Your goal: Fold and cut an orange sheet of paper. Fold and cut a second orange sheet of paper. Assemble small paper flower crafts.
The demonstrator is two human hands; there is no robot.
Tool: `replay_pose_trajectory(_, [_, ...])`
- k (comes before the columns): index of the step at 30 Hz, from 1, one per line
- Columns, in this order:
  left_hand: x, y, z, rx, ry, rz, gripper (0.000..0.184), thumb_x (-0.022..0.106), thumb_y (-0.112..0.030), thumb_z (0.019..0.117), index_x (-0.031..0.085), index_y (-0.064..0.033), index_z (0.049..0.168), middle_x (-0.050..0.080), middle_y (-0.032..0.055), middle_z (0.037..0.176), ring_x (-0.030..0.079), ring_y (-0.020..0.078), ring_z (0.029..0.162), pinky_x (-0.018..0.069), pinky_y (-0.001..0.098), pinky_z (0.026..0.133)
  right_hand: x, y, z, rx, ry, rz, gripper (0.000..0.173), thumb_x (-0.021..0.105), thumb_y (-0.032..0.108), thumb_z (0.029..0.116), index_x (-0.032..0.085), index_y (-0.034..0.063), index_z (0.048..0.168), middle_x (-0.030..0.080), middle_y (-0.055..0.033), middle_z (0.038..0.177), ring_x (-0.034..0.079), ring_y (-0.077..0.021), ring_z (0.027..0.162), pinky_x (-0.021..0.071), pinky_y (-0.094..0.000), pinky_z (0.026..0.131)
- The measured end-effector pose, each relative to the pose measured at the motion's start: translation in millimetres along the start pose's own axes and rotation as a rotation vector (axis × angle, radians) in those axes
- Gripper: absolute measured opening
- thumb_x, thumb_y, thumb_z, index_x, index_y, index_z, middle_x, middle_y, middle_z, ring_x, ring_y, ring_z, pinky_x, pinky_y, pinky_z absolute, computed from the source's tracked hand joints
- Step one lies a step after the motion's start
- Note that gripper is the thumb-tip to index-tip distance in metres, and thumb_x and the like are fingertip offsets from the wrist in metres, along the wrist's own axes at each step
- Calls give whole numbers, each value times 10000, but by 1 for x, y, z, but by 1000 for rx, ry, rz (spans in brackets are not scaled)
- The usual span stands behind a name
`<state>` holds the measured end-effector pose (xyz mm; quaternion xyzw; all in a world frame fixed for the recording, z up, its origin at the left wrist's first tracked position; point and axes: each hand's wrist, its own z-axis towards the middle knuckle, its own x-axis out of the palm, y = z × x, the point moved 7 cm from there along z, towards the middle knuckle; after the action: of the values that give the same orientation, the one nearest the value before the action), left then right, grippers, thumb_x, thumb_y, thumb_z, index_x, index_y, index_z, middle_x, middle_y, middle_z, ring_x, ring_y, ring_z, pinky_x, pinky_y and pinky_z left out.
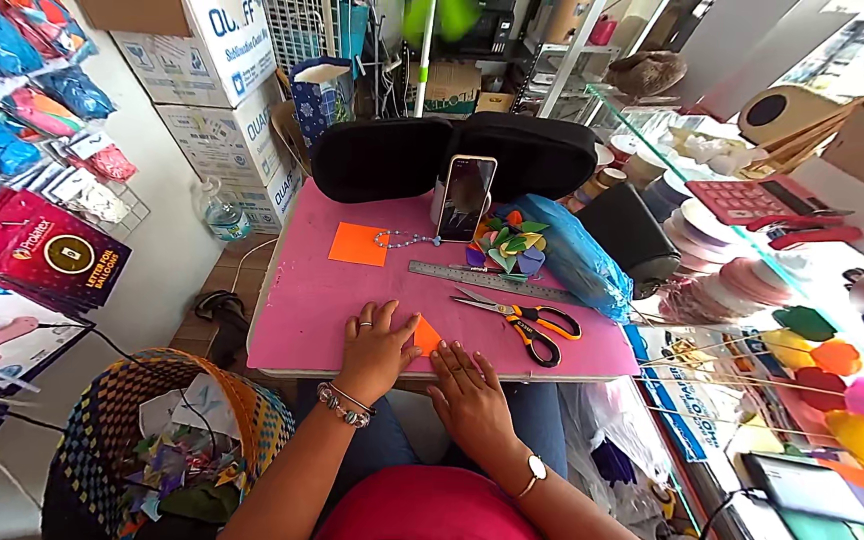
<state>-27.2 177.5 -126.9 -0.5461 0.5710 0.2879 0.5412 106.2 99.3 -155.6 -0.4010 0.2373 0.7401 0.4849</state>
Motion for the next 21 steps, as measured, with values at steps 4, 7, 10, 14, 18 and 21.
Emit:
replay_pose_trajectory(4, [-6, -18, -18, 133, -381, 0, 463, 619, -297, 1001, 592, -218, 1456, 527, 76, 1532, 417, 404, 1441, 329, 646, 1078, -6, 10, 5, 18, 36, -17, 443, 510, 291, 993, 706, 2, 1266, 682, -127, 1343, 670, -321, 1199, 544, -459, 926])
replay_pose_trajectory(7, [13, -28, -38, 308, -639, 20, 280, 690, -198, 933, 759, -146, 1199, 718, 39, 1262, 642, 339, 1205, 474, 585, 943, -11, 16, 4, 45, 49, 36, 430, 568, 279, 957, 718, -12, 1236, 696, -158, 1296, 698, -337, 1093, 562, -431, 872])
replay_pose_trajectory(10, [31, -23, -47, 347, -699, 122, 296, 652, -260, 953, 752, -175, 1218, 699, -20, 1318, 655, 259, 1180, 469, 509, 917, -18, 17, 5, 41, 112, 182, 450, 633, 308, 916, 720, -11, 1221, 705, -173, 1237, 691, -359, 1081, 575, -449, 881])
replay_pose_trajectory(14, [31, -12, -48, 417, -736, 103, 263, 588, -314, 994, 756, -217, 1171, 698, -70, 1320, 628, 225, 1229, 419, 503, 979, -24, 0, 11, -87, 205, 301, 530, 756, 396, 840, 703, 96, 1273, 653, -115, 1366, 615, -387, 1230, 541, -538, 912])
replay_pose_trajectory(18, [29, 1, -41, 518, -728, -35, 239, 579, -357, 1001, 770, -250, 1097, 723, -101, 1256, 623, 182, 1218, 369, 491, 1019, -11, -18, 11, -205, 151, 277, 415, 675, 355, 928, 691, 158, 1293, 600, -26, 1472, 523, -338, 1379, 455, -546, 1030])
replay_pose_trajectory(21, [28, 5, -38, 526, -714, -105, 243, 585, -379, 1001, 775, -249, 1078, 725, -106, 1255, 623, 165, 1218, 354, 482, 1039, -4, -21, 8, -187, 20, 313, 277, 530, 238, 1029, 734, 167, 1203, 680, -18, 1365, 582, -276, 1324, 443, -494, 1049])
